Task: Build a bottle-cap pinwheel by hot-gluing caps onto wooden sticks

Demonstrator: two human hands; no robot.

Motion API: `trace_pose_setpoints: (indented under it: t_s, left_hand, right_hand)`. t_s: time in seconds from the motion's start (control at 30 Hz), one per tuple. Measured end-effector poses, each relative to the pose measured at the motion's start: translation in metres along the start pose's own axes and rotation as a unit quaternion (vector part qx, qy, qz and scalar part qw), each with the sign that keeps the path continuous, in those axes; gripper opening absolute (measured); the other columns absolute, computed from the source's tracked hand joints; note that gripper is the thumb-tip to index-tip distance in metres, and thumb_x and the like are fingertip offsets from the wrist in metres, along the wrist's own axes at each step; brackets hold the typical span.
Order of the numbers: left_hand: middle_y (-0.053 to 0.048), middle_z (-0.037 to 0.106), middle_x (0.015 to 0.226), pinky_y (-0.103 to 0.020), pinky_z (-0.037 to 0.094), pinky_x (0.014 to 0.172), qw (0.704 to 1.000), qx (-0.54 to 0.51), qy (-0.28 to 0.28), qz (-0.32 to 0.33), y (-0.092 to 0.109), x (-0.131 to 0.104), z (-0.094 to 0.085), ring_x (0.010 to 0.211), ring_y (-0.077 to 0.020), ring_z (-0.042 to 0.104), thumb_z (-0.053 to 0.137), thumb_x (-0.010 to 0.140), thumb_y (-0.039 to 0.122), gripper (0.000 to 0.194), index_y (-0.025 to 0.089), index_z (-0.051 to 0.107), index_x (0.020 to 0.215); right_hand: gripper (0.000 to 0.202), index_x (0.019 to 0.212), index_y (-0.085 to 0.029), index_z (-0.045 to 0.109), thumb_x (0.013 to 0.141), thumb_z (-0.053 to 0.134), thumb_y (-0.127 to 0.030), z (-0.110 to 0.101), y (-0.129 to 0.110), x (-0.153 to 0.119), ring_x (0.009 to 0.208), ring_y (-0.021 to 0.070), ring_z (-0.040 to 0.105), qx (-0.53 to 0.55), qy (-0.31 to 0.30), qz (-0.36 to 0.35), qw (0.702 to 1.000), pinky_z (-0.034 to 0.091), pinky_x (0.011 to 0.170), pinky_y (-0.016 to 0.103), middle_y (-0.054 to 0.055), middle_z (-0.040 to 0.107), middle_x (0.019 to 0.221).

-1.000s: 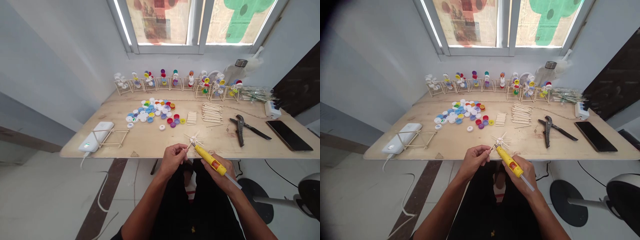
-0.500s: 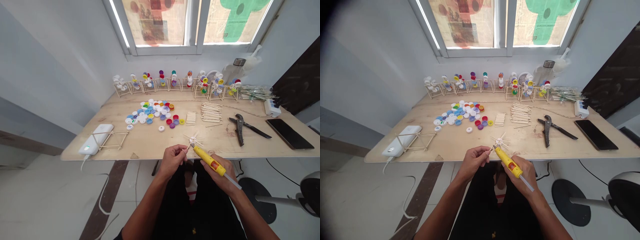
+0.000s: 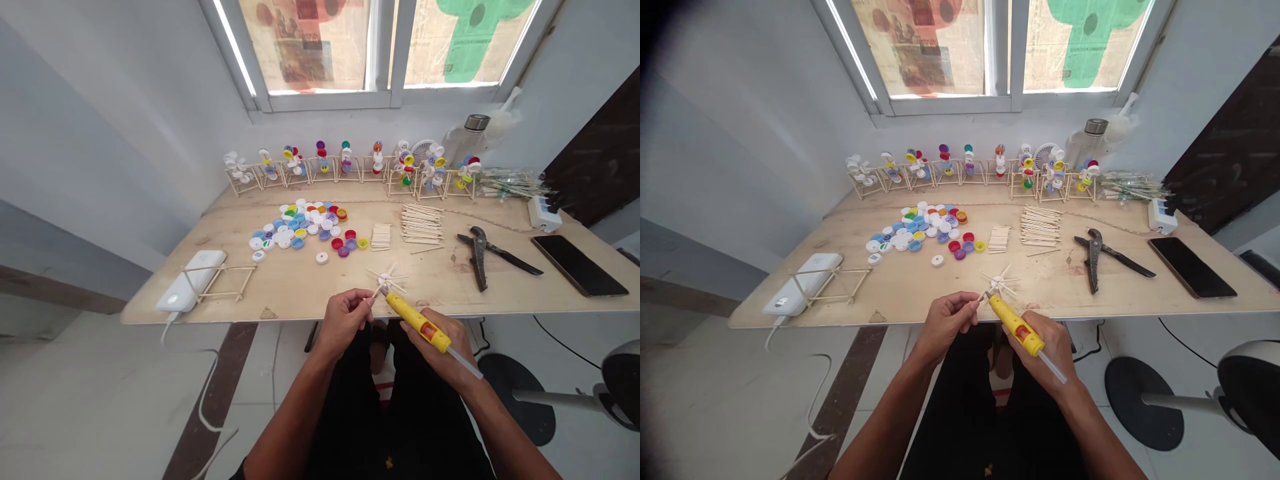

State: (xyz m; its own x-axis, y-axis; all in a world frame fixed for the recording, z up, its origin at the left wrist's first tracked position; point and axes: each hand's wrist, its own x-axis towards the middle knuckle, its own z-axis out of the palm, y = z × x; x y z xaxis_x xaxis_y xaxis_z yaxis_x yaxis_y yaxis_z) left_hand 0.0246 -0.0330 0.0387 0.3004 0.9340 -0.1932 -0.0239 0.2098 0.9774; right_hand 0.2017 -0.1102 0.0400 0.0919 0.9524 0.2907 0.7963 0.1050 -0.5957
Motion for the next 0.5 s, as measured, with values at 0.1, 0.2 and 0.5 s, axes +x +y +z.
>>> trace_pose_setpoints:
  t_s: [0.1,0.2,0.5]
  left_hand:
    - [0.003,0.057,0.049,-0.019,0.027,0.038,1.000,-0.005,0.000,0.001,0.0008,-0.0003,0.0003,0.038,-0.0058,0.040,0.068,0.068,0.040,0.031,0.013,0.066,0.083]
    - [0.003,0.057,0.049,-0.019,0.027,0.038,1.000,-0.010,-0.001,0.001,0.0016,-0.0006,0.0008,0.038,-0.0058,0.040,0.069,0.068,0.039,0.031,0.013,0.066,0.083]
    - [0.002,0.057,0.049,-0.019,0.027,0.039,0.999,-0.035,-0.008,-0.015,0.0034,-0.0001,0.0005,0.039,-0.0053,0.040,0.070,0.067,0.037,0.029,0.012,0.066,0.082]
  right_hand:
    - [0.035,0.058,-0.022,0.037,0.082,0.055,-0.039,-0.0006,-0.0019,-0.0004,0.047,0.0090,0.042,0.006,0.005,0.002,1.000,0.032,0.048,0.022,-0.004,0.046,0.053]
    - [0.034,0.059,-0.022,0.038,0.082,0.055,-0.040,-0.0013,-0.0032,-0.0007,0.048,0.0092,0.043,0.011,0.002,0.006,1.000,0.033,0.049,0.022,-0.004,0.046,0.054]
    - [0.035,0.058,-0.022,0.038,0.081,0.056,-0.041,0.0032,0.0030,-0.0015,0.047,0.0090,0.042,0.043,-0.002,0.027,0.999,0.033,0.048,0.022,-0.004,0.046,0.054]
